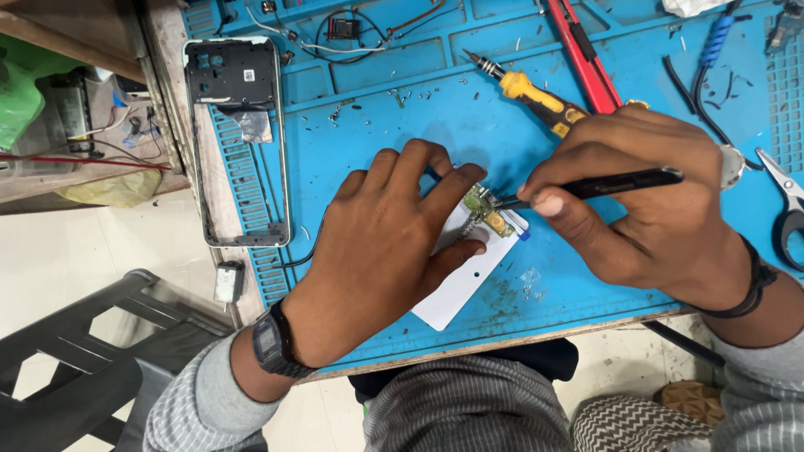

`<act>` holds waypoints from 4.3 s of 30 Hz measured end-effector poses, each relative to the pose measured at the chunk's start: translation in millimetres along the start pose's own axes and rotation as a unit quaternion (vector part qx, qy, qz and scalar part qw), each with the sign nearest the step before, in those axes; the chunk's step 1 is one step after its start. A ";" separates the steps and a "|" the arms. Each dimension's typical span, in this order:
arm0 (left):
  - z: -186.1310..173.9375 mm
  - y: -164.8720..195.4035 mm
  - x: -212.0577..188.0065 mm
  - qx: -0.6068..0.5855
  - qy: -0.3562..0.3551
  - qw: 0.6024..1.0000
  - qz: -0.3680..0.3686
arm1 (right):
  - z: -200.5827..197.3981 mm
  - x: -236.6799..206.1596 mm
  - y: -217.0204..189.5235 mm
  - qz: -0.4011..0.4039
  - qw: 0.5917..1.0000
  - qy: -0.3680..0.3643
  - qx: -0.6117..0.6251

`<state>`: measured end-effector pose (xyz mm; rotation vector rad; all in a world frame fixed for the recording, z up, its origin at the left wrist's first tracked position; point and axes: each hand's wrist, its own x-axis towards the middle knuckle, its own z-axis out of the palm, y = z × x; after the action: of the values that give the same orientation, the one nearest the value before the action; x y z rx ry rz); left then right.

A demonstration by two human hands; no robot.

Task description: The person works at a repair bench on a small circuit board with a spring-loaded motor assembly resting on a white plate. They use tweezers to pick, position, and press small components and wires on the board, repositioning the assembly and adjusting parts by hand throughout.

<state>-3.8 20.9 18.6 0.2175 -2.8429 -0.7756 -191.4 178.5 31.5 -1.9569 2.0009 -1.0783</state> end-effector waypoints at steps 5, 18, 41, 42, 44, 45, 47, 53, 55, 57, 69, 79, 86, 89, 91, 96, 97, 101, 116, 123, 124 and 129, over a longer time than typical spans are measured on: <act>-0.6 -0.9 -0.1 0.004 -0.004 1.000 0.002 | 1.4 1.9 2.4 -0.009 1.000 -0.005 0.005; -0.8 -1.6 -0.5 0.017 -0.018 1.000 -0.004 | 1.0 -3.4 3.8 0.117 0.986 -0.048 0.106; -12.0 -2.0 -0.1 0.000 -0.028 0.999 0.018 | 8.3 9.7 -6.3 0.118 0.982 -0.145 0.005; -15.3 -2.0 -0.4 -0.002 -0.023 1.000 0.021 | 8.4 9.6 -6.4 0.115 0.983 -0.142 0.006; -24.0 -3.4 -2.6 -0.006 -0.024 0.999 0.027 | 8.0 9.1 -6.2 0.097 0.986 -0.137 0.003; -27.3 -4.1 -3.4 -0.008 -0.026 0.999 0.031 | 8.0 8.6 -6.3 0.089 0.987 -0.133 0.002; -30.6 -4.9 -4.2 -0.001 -0.051 0.998 0.031 | 8.8 8.0 -6.1 0.091 0.988 -0.126 -0.001; -28.6 -6.3 -3.3 0.037 -0.116 0.992 0.021 | 7.4 7.1 -6.4 0.063 0.994 -0.086 0.034; -27.9 -7.5 -3.1 0.037 -0.124 0.991 0.031 | 6.2 6.9 -6.9 0.061 0.994 -0.075 0.041; -27.1 -7.9 -3.9 0.027 -0.122 0.991 0.045 | 4.8 6.8 -7.1 0.051 0.996 -0.072 0.032; -18.5 -5.6 -7.0 0.056 -0.079 0.989 0.107 | 5.6 8.6 -7.1 0.051 0.993 -0.095 -0.045; 0.4 -2.6 -5.9 0.171 -0.054 0.970 0.161 | 10.5 3.2 0.4 0.042 0.996 -0.061 -0.042; 10.7 1.9 -3.0 0.297 -0.039 0.928 0.221 | 12.1 4.8 5.5 0.033 0.998 -0.055 -0.027; 9.4 -0.8 -2.4 0.341 -0.035 0.898 0.275 | 13.9 3.8 6.4 0.031 0.998 -0.052 -0.033; 7.4 -4.8 -0.6 0.352 -0.036 0.882 0.311 | 16.4 3.0 7.3 0.025 0.998 -0.051 -0.036; 4.0 -20.9 15.5 0.384 -0.017 0.820 0.424 | 20.4 2.0 10.5 0.014 0.998 -0.039 -0.045; 5.3 -23.7 19.9 0.379 -0.035 0.813 0.441 | 20.5 3.2 12.0 0.014 0.998 -0.037 -0.047; 15.5 -31.6 26.0 0.343 -0.061 0.822 0.450 | 21.1 5.8 16.4 0.008 0.998 -0.031 -0.045; 70.5 -2.1 -14.6 0.435 0.014 0.893 0.115 | 27.2 3.9 22.4 0.018 0.997 -0.028 -0.075; 84.8 -1.6 -10.3 0.417 0.074 0.903 0.074 | 26.9 -0.2 33.3 0.026 0.995 -0.013 -0.092; 85.9 -1.0 -10.4 0.418 0.077 0.903 0.069 | 26.8 -1.0 34.8 0.023 0.996 -0.009 -0.090; 90.1 3.2 -12.0 0.419 0.086 0.903 0.045 | 28.2 -2.5 39.2 -0.010 0.995 0.010 -0.098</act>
<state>-12.0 69.8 -57.7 0.2428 -2.7885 0.5055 -207.2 165.9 -12.5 -2.0698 2.1771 -0.9395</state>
